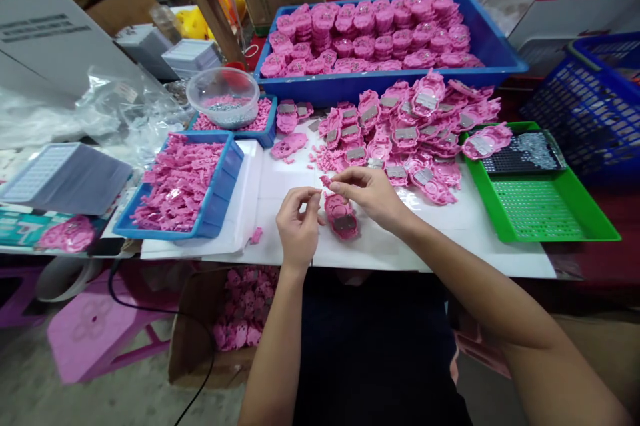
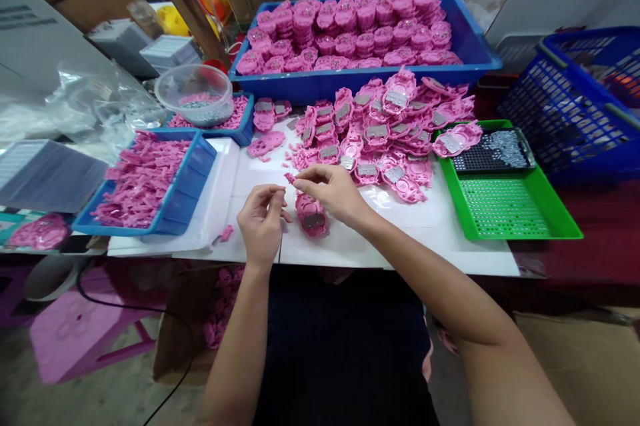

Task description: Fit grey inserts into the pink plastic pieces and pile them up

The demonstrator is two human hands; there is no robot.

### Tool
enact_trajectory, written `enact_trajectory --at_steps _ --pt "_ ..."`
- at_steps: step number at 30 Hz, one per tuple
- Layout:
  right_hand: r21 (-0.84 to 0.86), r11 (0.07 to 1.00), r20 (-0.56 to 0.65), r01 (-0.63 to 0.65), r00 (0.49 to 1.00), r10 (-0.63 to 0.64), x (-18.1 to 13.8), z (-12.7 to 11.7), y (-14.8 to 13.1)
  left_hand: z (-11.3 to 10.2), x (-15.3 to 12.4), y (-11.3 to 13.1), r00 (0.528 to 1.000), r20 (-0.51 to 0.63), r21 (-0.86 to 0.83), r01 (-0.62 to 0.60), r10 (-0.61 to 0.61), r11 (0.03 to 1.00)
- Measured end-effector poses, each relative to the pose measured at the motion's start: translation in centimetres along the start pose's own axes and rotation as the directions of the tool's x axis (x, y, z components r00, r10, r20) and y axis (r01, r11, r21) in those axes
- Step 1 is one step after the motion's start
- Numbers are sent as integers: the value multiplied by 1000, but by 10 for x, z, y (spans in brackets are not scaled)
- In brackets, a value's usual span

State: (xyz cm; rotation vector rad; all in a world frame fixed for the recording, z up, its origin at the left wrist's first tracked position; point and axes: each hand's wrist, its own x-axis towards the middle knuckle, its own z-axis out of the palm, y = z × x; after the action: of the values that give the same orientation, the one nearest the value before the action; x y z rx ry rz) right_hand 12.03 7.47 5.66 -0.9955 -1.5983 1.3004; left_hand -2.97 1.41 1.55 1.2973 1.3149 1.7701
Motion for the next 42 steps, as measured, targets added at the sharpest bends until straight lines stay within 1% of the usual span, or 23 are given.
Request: enact_trajectory --at_steps 3,7,15,22,33,36,40,42 --pt "-9 1000 21 5 1000 -5 -1 1 0 0 0 0 998 -33 13 -54 54 998" --pt "-33 999 41 6 999 -5 -1 3 0 1 0 2 996 -17 67 -91 92 994" --pt "-71 997 51 31 998 -28 -2 4 -1 1 1 2 998 24 92 -66 64 994" --pt "-89 995 40 39 999 -35 -2 4 -5 1 0 3 997 -24 76 -78 80 994" --pt "-91 995 42 45 998 -41 -2 5 -3 0 0 1 998 6 79 -64 63 995" --pt "-63 998 18 27 999 -26 -3 5 -3 -1 0 1 998 30 96 -57 54 994" --pt "52 999 -50 -8 999 11 -1 1 -2 -1 -1 2 991 124 120 -59 44 991" --pt "88 996 -61 -14 998 19 0 -1 -1 0 -2 2 992 119 101 -58 46 993"
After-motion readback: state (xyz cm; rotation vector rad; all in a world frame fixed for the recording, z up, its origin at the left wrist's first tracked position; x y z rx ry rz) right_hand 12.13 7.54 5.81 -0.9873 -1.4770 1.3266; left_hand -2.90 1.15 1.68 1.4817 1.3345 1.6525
